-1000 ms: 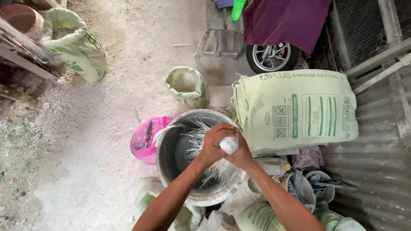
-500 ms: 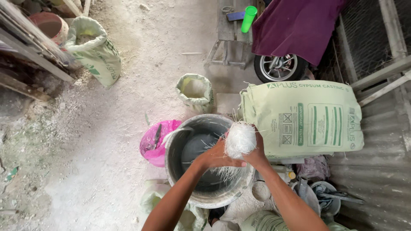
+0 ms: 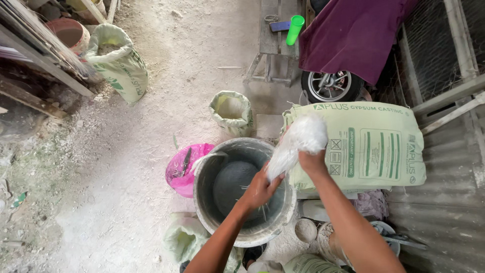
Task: The person dips handfuls of white fiberglass strands into a bucket of liquid, squeezes them out, and presses the wet strands along the grooves of long plaster cornice molds on a work table, repeating the process along the mold lengths.
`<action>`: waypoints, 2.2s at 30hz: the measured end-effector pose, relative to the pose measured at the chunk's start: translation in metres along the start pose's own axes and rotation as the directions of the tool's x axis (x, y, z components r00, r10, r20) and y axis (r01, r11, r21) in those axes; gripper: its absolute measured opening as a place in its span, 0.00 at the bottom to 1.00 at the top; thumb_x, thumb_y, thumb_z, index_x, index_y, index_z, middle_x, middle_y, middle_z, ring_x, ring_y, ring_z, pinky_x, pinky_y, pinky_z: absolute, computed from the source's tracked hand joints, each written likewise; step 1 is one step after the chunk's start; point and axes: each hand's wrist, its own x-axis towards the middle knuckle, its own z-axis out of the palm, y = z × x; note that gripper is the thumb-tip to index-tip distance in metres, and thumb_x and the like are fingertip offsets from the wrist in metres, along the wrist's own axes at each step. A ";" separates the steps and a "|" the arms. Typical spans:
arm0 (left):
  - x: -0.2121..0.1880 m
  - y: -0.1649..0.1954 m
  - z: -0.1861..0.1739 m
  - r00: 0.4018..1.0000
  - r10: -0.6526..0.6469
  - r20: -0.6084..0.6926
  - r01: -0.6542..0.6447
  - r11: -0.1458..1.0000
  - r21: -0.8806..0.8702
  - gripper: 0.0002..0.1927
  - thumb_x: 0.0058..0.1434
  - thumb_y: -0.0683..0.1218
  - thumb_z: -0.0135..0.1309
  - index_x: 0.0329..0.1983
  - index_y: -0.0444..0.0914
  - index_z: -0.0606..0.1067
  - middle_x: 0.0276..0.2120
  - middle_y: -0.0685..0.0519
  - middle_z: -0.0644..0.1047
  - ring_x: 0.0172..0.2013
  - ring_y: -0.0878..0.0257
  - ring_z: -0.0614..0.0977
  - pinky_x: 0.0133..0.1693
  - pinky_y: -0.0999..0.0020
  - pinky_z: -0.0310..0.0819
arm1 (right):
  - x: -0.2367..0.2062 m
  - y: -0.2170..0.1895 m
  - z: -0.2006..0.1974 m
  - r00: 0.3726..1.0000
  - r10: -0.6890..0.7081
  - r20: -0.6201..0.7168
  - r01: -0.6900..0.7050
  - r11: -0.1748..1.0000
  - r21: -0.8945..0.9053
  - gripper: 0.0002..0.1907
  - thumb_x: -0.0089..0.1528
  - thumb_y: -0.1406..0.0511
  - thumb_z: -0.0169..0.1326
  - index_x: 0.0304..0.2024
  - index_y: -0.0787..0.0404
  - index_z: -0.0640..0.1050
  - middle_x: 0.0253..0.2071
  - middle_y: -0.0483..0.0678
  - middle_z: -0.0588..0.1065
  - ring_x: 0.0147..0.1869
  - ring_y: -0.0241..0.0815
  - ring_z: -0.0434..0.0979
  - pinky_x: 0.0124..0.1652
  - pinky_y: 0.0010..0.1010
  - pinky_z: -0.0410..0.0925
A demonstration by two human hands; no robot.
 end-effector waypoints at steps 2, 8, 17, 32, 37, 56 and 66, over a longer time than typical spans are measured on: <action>-0.013 -0.018 0.001 0.989 0.140 -0.050 -0.126 0.966 0.224 0.17 0.70 0.41 0.52 0.60 0.30 0.69 0.46 0.38 0.77 0.45 0.44 0.80 0.47 0.57 0.73 | 0.019 -0.009 -0.014 1.000 0.020 -0.002 -0.019 0.994 0.111 0.12 0.68 0.74 0.49 0.54 0.68 0.75 0.48 0.53 0.79 0.51 0.44 0.81 0.52 0.38 0.76; -0.055 -0.137 -0.009 0.949 0.208 -0.236 -0.036 0.817 0.575 0.08 0.66 0.39 0.49 0.46 0.40 0.75 0.38 0.44 0.81 0.40 0.44 0.82 0.39 0.52 0.78 | 0.080 -0.050 -0.058 0.999 0.027 0.039 -0.042 0.889 0.456 0.11 0.75 0.69 0.45 0.55 0.66 0.75 0.44 0.51 0.80 0.44 0.43 0.83 0.49 0.38 0.79; 0.002 -0.192 -0.036 0.706 -0.644 -0.294 0.643 0.410 0.647 0.45 0.64 0.56 0.57 0.75 0.39 0.47 0.74 0.40 0.51 0.73 0.37 0.49 0.64 0.32 0.50 | 0.072 -0.056 -0.075 0.996 -0.086 -0.035 0.089 0.992 0.089 0.12 0.69 0.77 0.50 0.54 0.68 0.77 0.50 0.52 0.79 0.54 0.43 0.81 0.57 0.34 0.75; -0.073 0.108 0.043 0.868 0.058 0.494 0.052 0.977 -0.205 0.39 0.62 0.49 0.64 0.71 0.31 0.62 0.61 0.40 0.75 0.61 0.52 0.75 0.64 0.55 0.67 | -0.106 -0.085 -0.051 0.939 0.294 0.180 -0.328 0.606 0.724 0.18 0.67 0.64 0.58 0.56 0.65 0.74 0.42 0.54 0.78 0.42 0.48 0.80 0.41 0.42 0.76; -0.216 0.080 0.059 0.803 -0.090 0.589 0.370 0.850 -0.376 0.18 0.70 0.43 0.54 0.59 0.30 0.69 0.41 0.50 0.79 0.35 0.62 0.81 0.42 0.63 0.78 | -0.241 -0.116 -0.047 0.847 0.531 0.029 -0.291 0.418 0.861 0.25 0.61 0.58 0.62 0.58 0.59 0.73 0.46 0.52 0.78 0.43 0.48 0.82 0.42 0.45 0.78; -0.577 0.127 0.167 0.011 -0.278 0.960 -0.217 0.937 0.274 0.30 0.79 0.56 0.35 0.70 0.26 0.60 0.54 0.26 0.75 0.53 0.38 0.77 0.57 0.49 0.68 | -0.828 -0.447 -0.033 0.067 0.599 -0.798 0.108 0.790 0.603 0.15 0.65 0.70 0.53 0.55 0.66 0.73 0.43 0.59 0.77 0.47 0.55 0.80 0.46 0.49 0.76; -0.811 0.138 0.393 -0.400 -0.313 0.861 -0.474 0.875 0.098 0.24 0.76 0.56 0.38 0.55 0.34 0.74 0.40 0.40 0.81 0.38 0.44 0.82 0.44 0.50 0.75 | -1.134 -0.614 -0.044 -0.559 0.335 -0.758 0.196 0.942 0.272 0.16 0.64 0.73 0.53 0.55 0.60 0.71 0.45 0.51 0.74 0.48 0.49 0.78 0.54 0.52 0.74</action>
